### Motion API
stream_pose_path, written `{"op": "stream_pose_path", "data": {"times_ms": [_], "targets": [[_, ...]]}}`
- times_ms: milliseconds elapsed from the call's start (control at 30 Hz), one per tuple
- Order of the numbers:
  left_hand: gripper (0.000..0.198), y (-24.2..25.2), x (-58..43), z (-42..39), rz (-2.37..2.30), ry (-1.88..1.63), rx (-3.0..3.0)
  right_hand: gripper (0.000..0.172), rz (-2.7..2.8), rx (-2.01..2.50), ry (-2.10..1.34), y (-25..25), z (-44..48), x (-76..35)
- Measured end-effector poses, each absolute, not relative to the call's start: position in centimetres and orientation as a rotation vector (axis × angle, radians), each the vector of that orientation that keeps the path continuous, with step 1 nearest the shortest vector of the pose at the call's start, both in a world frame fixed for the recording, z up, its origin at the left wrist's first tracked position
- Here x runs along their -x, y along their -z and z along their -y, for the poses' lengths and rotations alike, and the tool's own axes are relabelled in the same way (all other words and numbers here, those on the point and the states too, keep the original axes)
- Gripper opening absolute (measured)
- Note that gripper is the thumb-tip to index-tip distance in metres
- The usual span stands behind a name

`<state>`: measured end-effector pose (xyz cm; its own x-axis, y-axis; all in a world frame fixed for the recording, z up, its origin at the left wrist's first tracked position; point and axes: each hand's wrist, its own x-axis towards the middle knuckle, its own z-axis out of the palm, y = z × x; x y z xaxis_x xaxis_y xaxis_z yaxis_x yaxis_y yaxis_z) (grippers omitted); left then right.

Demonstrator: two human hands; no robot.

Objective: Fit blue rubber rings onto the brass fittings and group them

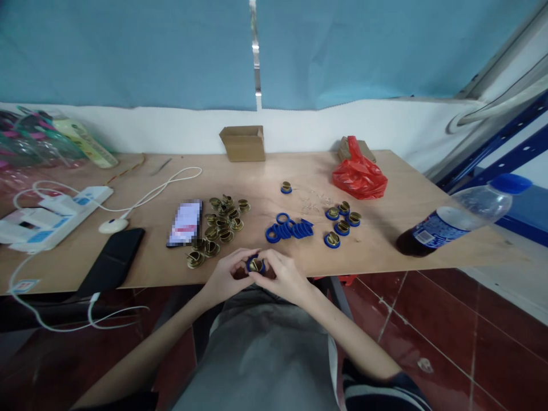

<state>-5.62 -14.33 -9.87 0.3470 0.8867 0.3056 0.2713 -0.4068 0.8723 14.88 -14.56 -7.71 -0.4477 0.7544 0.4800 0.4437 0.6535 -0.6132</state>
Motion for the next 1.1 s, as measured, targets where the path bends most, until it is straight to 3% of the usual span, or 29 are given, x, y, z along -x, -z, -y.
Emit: {"op": "stream_pose_path", "data": {"times_ms": [67,233,467,633,867,1100], "targets": [[0.045,9.8,5.6,14.4,-1.03,-1.052,-1.933,0.011,2.173,0.911,-0.415,7.8,14.7,-14.6],[0.052,9.8,5.2,14.5,-1.039,-1.086,-1.945,0.021,2.232,0.916,-0.142,6.0,14.4,-15.6],[0.021,9.6,4.9,14.6,-1.016,-1.105,-2.014,0.023,1.912,1.367,0.132,2.2,10.2,-24.6],[0.017,9.4,4.9,14.5,-0.986,-1.11,-2.036,0.028,1.875,1.633,0.073,3.2,6.9,-29.7],[0.017,9.1,4.8,14.5,-0.994,-1.113,-2.06,0.024,1.882,1.858,0.129,4.8,6.0,-29.1],[0.016,9.0,4.9,14.5,-0.993,-1.112,-2.082,0.027,2.09,1.894,0.435,1.2,3.7,-25.3]]}}
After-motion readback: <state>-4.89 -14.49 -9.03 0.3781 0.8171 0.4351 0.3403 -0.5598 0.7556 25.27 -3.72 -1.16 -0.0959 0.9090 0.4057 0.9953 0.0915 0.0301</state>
